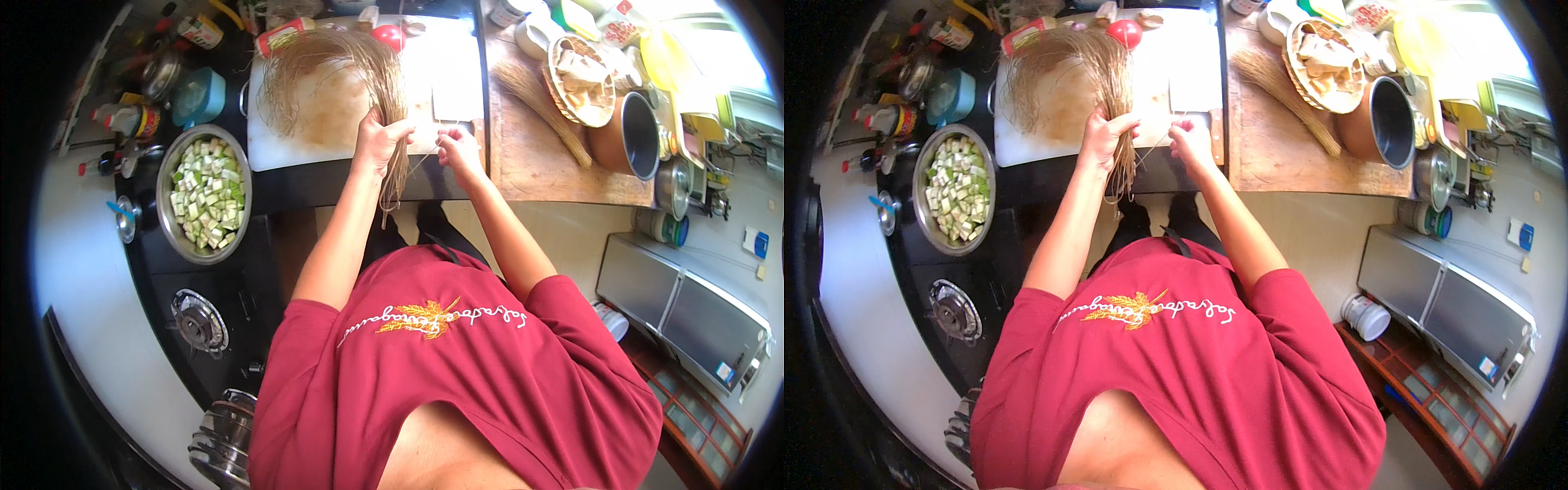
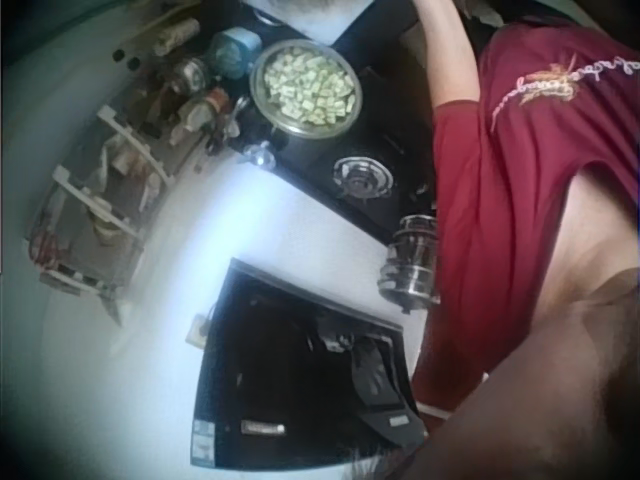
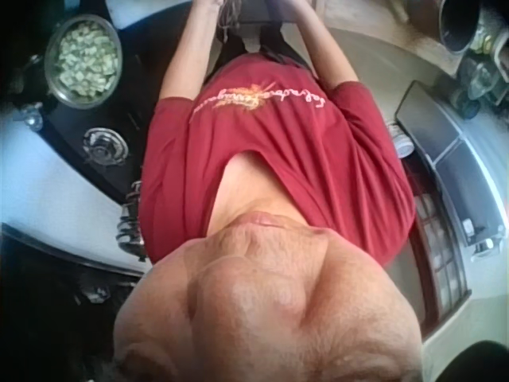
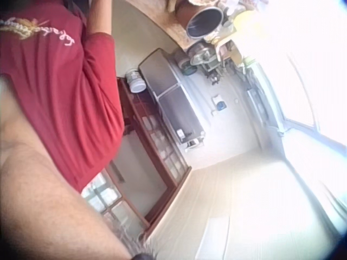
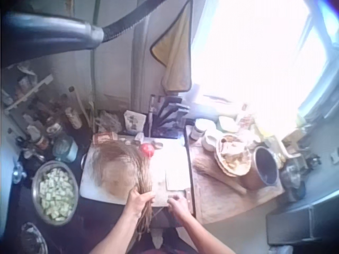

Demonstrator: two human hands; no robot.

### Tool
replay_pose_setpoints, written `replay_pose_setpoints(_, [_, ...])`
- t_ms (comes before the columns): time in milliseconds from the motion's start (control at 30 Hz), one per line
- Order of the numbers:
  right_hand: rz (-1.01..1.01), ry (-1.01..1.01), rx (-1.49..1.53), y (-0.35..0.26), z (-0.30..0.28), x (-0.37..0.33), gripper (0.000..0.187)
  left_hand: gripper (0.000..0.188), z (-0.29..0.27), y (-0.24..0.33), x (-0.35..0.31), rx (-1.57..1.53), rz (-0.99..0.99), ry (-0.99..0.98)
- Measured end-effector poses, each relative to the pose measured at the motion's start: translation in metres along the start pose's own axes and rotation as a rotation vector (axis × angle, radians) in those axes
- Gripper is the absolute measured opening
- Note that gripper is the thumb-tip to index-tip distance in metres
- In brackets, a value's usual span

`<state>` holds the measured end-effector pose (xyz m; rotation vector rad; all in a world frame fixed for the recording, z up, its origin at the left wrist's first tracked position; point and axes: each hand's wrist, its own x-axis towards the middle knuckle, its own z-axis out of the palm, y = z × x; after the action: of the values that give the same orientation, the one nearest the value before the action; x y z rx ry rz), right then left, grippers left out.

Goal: The person reaches for scissors on a shelf, holds a bundle of long fibers, cuts them into shorter segments, and places the pieces into a metal pot.

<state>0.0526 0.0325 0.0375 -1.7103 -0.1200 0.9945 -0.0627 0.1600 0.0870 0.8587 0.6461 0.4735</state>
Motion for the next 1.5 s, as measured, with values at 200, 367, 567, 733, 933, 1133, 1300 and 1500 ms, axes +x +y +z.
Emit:
replay_pose_setpoints(200, [0.380, -0.006, 0.581, 0.002, -0.026, -0.041, 0.024, 0.017, 0.010, -0.045, 0.023, 0.029, -0.099, 0.008])
replay_pose_setpoints(367, [0.399, -0.031, 0.625, 0.004, -0.027, -0.030, 0.023, 0.016, 0.017, -0.052, 0.021, 0.061, -0.118, 0.065])
replay_pose_setpoints(567, [0.404, -0.056, 0.446, -0.018, -0.018, -0.016, 0.028, 0.018, 0.012, -0.067, 0.022, 0.046, -0.140, 0.019])
replay_pose_setpoints(733, [0.253, -0.058, 0.185, -0.023, -0.012, -0.011, 0.022, 0.021, 0.019, -0.052, 0.021, -0.026, -0.207, -0.032])
replay_pose_setpoints(933, [0.163, -0.131, 0.048, -0.022, -0.007, -0.002, 0.019, 0.026, 0.015, -0.048, 0.018, 0.010, -0.207, -0.012])
replay_pose_setpoints(1133, [0.144, -0.183, 0.045, -0.027, -0.022, -0.010, 0.029, 0.024, 0.002, -0.048, 0.015, -0.013, -0.350, -0.053])
replay_pose_setpoints(1300, [-0.061, -0.301, -0.321, -0.034, -0.031, -0.030, 0.044, 0.021, -0.001, -0.049, 0.015, -0.024, -0.277, -0.100])
replay_pose_setpoints(1500, [0.257, -0.372, -0.212, -0.055, -0.021, -0.041, 0.066, 0.021, 0.004, -0.045, 0.014, -0.068, -0.249, -0.118])
